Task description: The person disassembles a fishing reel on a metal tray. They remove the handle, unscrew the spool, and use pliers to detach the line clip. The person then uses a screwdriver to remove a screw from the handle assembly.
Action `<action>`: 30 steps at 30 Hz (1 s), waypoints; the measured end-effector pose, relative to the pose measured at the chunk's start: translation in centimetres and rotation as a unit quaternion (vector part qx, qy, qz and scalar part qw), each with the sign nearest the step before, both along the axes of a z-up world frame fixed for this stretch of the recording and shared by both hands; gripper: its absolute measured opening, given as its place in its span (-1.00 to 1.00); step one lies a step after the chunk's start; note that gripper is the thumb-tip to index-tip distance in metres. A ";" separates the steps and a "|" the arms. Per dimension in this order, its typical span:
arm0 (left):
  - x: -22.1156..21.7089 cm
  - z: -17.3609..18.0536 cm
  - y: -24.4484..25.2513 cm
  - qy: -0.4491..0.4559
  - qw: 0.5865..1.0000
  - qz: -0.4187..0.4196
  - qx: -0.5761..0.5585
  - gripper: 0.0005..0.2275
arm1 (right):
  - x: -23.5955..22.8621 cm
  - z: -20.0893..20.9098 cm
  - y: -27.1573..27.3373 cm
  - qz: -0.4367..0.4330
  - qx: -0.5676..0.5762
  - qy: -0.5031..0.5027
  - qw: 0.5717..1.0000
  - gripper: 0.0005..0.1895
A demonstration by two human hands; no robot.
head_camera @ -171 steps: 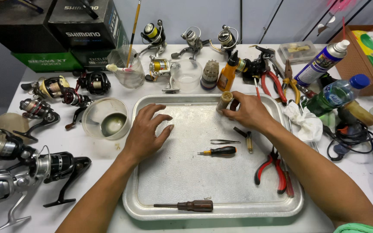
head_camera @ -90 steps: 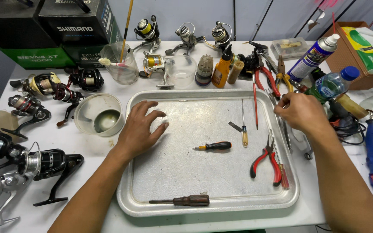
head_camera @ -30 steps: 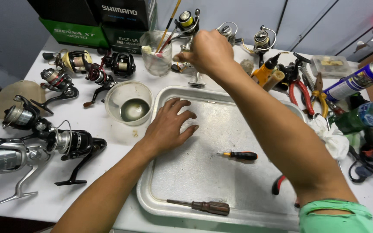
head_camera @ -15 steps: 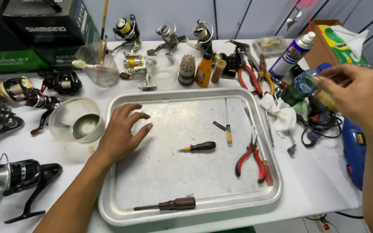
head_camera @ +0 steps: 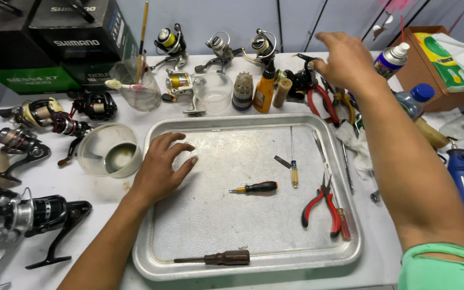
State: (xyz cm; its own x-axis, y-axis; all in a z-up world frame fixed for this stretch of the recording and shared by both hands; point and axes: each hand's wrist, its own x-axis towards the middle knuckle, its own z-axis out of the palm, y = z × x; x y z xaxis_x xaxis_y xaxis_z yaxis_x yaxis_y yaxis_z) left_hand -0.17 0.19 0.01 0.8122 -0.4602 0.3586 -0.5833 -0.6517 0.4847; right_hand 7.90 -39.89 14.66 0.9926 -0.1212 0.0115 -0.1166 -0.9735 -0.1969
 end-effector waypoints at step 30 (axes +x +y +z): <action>-3.2 4.3 -2.1 0.423 0.844 -0.070 -0.322 -0.26 | -12.0 -4.9 15.4 0.155 0.357 -0.102 0.916 -0.70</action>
